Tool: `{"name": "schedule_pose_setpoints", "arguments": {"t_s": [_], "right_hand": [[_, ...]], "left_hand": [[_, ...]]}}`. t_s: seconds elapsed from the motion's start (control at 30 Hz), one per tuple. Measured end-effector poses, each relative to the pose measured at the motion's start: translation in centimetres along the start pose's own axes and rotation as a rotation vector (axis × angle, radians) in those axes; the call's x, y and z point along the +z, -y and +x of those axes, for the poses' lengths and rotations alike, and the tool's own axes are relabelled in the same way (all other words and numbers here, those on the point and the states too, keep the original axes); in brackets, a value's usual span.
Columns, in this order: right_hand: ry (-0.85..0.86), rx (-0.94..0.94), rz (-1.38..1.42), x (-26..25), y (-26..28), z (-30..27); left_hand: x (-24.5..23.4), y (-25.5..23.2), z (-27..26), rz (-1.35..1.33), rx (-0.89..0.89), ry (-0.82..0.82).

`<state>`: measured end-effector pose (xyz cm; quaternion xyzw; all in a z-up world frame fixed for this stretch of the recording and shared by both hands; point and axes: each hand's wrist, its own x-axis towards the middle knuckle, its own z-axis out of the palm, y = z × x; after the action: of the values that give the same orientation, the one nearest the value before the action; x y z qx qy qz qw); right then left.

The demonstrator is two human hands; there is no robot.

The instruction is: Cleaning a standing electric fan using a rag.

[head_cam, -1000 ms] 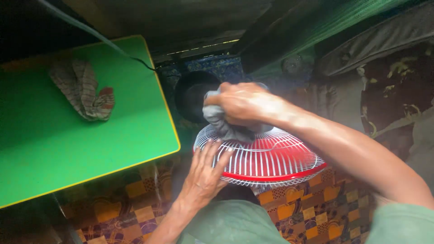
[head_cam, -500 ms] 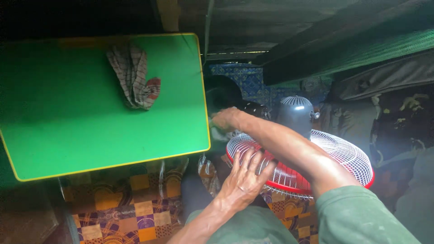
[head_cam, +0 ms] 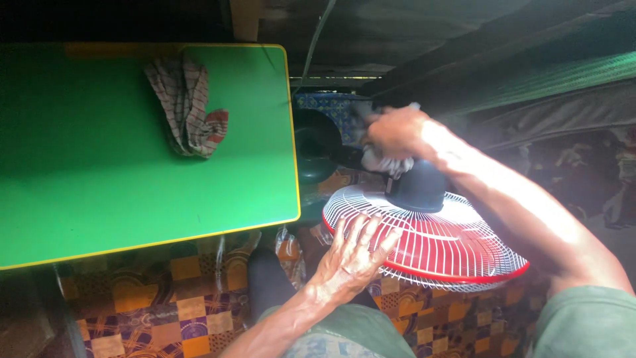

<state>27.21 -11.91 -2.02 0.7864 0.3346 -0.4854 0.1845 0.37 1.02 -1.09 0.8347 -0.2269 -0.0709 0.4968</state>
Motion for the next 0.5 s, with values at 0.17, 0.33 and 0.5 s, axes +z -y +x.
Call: {"name": "schedule_pose_setpoints", "arguments": {"t_s": [0.17,0.33,0.5], "right_hand": [[0.162,-0.092,-0.397,10.6,2.4,6.7],[0.18,-0.078,-0.386,17.1,2.1,14.4],[-0.035,0.021,-0.295,18.3,0.4,18.2]], "left_hand": [[0.4,0.0,0.4,0.074,0.003,0.001],[0.7,-0.1,0.3,0.079,-0.01,0.032],[1.0,-0.2,-0.2,0.198,-0.025,0.018]]}}
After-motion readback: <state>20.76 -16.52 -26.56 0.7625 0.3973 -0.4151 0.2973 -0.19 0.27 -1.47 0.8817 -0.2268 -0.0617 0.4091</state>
